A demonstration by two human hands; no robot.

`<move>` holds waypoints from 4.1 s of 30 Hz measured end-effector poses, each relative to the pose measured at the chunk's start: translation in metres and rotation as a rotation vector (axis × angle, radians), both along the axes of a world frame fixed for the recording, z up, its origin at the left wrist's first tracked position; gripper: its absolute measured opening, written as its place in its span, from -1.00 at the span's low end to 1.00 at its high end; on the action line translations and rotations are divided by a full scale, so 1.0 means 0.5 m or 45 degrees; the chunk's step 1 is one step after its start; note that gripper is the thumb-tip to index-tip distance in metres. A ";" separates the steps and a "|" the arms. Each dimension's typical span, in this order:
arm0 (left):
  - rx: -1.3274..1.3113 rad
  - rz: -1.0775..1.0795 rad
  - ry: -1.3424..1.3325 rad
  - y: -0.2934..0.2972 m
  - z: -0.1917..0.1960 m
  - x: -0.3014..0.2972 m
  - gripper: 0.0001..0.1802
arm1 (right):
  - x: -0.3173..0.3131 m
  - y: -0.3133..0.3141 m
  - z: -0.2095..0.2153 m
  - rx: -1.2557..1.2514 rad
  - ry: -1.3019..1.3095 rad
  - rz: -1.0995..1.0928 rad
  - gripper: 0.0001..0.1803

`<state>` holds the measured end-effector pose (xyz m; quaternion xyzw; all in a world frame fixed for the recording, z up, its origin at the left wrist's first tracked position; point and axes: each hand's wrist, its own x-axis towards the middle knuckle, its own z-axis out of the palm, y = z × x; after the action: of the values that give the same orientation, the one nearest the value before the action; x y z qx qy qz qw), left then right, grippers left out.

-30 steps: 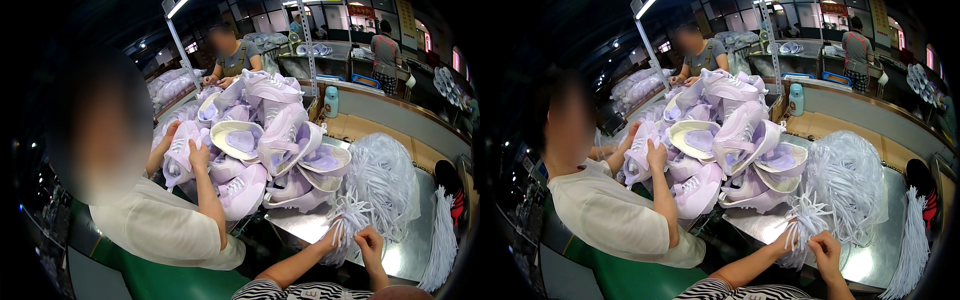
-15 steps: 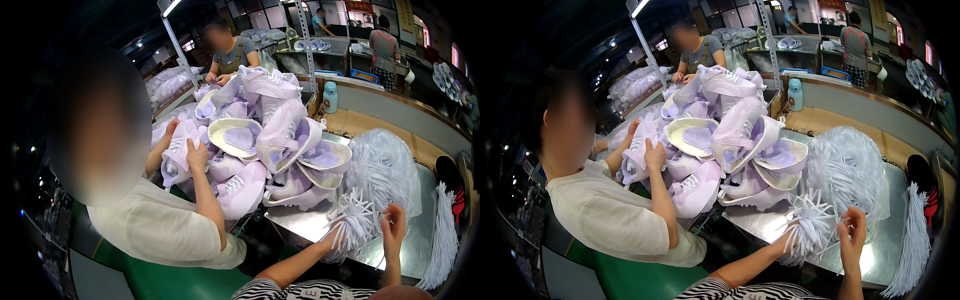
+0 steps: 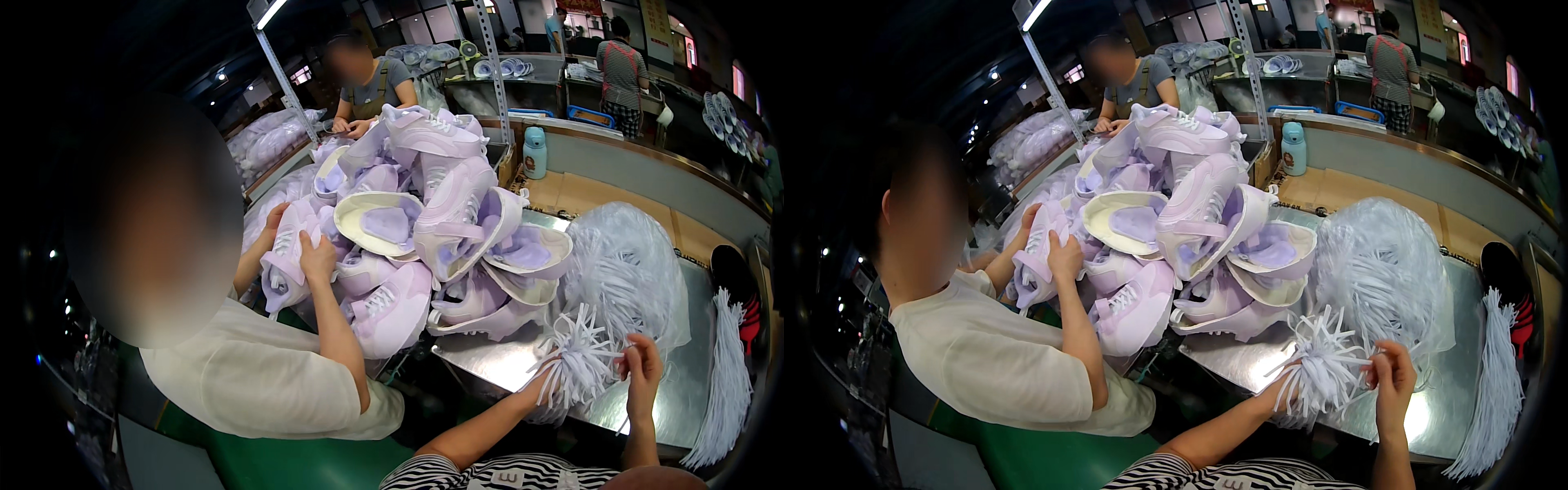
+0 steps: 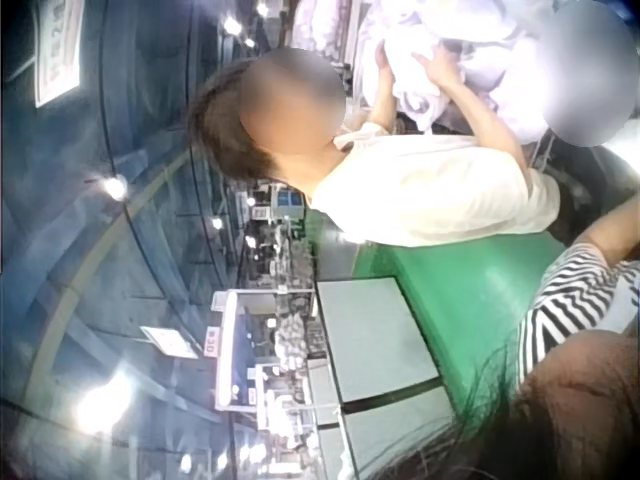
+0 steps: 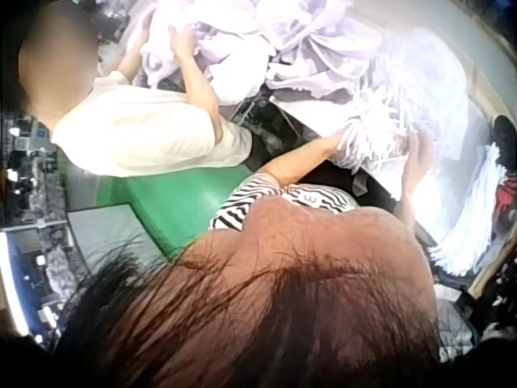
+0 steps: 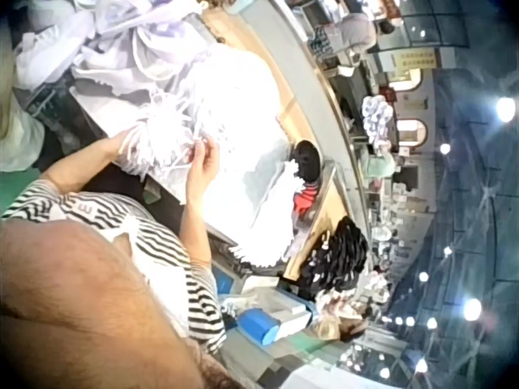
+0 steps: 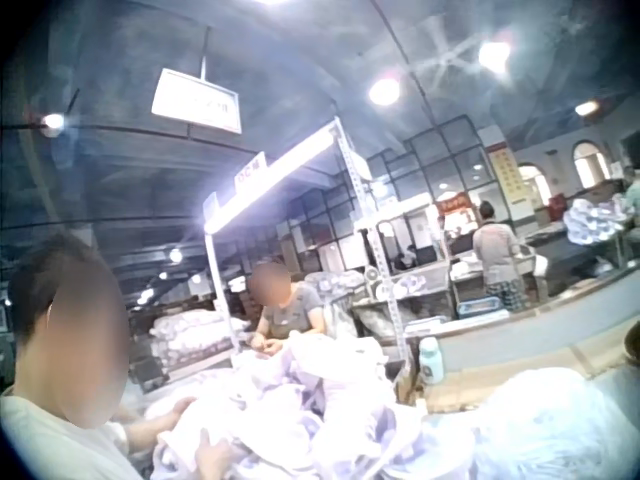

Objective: The person bundles shoelaces by hand, gathering multiple pieces from a large pile and securing them together.

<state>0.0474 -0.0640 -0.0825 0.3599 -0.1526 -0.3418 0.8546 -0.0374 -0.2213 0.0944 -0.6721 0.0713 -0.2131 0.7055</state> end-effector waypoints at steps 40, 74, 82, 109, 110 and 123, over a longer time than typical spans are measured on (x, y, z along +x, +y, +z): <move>-0.007 0.057 -0.030 -0.007 0.003 -0.007 -0.66 | -0.018 0.002 -0.021 -0.035 0.137 0.217 -0.91; -0.103 0.045 0.238 0.070 0.179 0.000 -0.59 | -0.035 0.008 0.006 -0.481 0.071 0.156 -0.87; 0.141 0.141 0.166 0.073 0.226 -0.015 -0.54 | -0.031 0.030 0.037 -0.507 0.090 0.219 -0.72; 0.465 0.217 -0.500 0.033 0.244 -0.061 -0.48 | 0.032 0.009 0.026 0.404 -0.073 0.373 -0.81; 0.460 0.176 -0.413 0.033 0.244 -0.059 -0.47 | 0.030 0.004 0.029 0.589 -0.047 0.446 -0.84; 0.099 0.114 0.034 0.032 0.195 -0.031 -0.34 | -0.033 0.013 0.018 -0.472 0.019 0.196 -0.81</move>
<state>0.0318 -0.0479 0.0149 0.3948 -0.1114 -0.3136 0.8564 -0.0538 -0.2150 0.1034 -0.7955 -0.0157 -0.1632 0.5834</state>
